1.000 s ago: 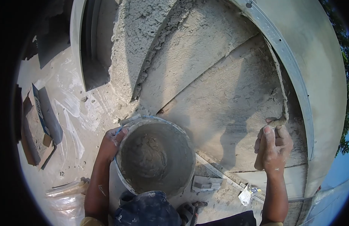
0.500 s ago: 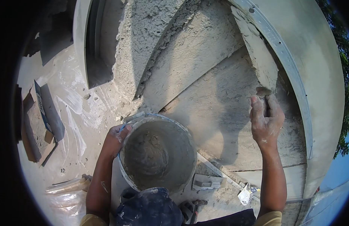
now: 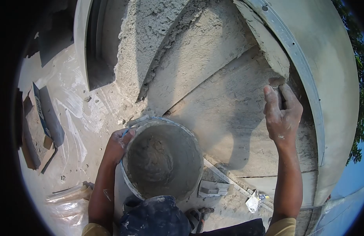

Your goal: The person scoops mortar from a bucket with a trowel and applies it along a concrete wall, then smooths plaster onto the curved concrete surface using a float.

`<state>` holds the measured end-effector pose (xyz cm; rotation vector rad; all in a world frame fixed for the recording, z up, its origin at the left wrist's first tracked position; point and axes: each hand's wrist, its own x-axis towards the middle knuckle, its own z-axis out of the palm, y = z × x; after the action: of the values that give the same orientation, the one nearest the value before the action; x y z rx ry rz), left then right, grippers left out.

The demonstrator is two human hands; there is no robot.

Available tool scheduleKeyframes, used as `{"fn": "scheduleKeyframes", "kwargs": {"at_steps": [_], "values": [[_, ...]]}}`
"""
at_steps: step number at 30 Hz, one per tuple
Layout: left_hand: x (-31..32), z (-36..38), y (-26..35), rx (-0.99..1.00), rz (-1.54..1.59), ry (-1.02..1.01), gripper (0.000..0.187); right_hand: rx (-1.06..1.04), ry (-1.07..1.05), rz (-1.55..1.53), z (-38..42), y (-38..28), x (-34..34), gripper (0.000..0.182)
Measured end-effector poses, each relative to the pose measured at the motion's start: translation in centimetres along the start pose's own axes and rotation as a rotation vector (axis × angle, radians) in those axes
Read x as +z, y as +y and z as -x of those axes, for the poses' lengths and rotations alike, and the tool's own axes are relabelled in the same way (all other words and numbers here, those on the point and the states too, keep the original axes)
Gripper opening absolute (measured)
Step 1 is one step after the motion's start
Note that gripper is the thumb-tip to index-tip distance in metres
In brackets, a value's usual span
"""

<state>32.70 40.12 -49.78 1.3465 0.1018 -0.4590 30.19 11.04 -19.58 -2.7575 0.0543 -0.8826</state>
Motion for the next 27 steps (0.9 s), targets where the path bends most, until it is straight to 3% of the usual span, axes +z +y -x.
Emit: {"fn": "scheduleKeyframes", "kwargs": {"at_steps": [8, 14, 21, 27], "values": [[-0.2, -0.4, -0.6, 0.011, 0.074, -0.048, 0.036, -0.163, -0.070, 0.182, 1.2, 3.3, 0.7, 0.028], [-0.2, 0.0, 0.1, 0.026, 0.028, -0.044, 0.035, 0.086, -0.048, -0.174, -2.4, -2.3, 3.0, 0.031], [-0.5, -0.4, -0.6, 0.022, 0.009, -0.047, 0.035, -0.127, 0.017, -0.110, 0.8, -0.1, 3.6, 0.022], [0.0, 0.0, 0.2, 0.002, 0.075, -0.053, 0.034, 0.140, -0.106, -0.165, -1.9, -2.9, 3.1, 0.030]]}}
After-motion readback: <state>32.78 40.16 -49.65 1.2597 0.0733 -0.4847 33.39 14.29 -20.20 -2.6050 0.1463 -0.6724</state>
